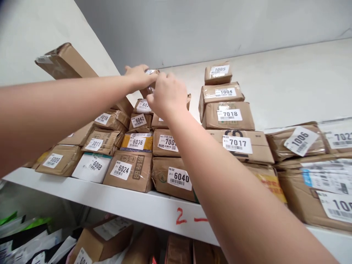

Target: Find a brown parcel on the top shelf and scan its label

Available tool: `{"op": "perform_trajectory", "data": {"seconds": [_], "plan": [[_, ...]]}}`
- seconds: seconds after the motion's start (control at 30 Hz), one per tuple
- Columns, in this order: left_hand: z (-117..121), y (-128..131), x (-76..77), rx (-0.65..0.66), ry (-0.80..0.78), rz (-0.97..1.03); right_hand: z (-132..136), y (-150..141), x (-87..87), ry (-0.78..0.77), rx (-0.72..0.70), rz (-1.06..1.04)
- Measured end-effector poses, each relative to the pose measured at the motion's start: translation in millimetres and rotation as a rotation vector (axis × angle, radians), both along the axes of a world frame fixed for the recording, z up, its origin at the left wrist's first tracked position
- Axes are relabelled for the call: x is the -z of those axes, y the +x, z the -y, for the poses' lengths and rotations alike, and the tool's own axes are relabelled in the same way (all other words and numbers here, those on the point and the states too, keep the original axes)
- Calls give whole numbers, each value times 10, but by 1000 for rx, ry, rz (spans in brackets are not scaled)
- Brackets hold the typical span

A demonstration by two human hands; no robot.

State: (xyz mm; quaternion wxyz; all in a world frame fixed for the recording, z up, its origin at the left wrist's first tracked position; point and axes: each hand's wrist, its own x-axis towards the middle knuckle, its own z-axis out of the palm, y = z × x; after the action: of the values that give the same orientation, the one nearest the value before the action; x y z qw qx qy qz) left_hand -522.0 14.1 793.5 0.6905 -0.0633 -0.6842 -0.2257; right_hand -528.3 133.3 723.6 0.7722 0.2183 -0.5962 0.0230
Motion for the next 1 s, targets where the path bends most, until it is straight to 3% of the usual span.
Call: {"op": "perform_trajectory", "data": {"seconds": [0.13,0.23,0.4,0.6,0.77,0.87,1.0], "plan": [[65,337,78,-20,-43,-178,201,-83,-110,134,229,18],[159,551,120,-19,-88,-289,335,-147,-267,187,379,189],[316,707,179,-66,-219,-410,443,-139,-453,134,419,498],[406,687,243,-65,-301,-471,397,-146,-452,78,318,347],[450,532,223,-68,-233,-454,274,-119,-400,91,202,123],[420,415,223,-54,-179,-421,109,39,-367,101,156,-35],[292,314,242,19,-47,-391,-239,356,-306,116,209,-154]]}}
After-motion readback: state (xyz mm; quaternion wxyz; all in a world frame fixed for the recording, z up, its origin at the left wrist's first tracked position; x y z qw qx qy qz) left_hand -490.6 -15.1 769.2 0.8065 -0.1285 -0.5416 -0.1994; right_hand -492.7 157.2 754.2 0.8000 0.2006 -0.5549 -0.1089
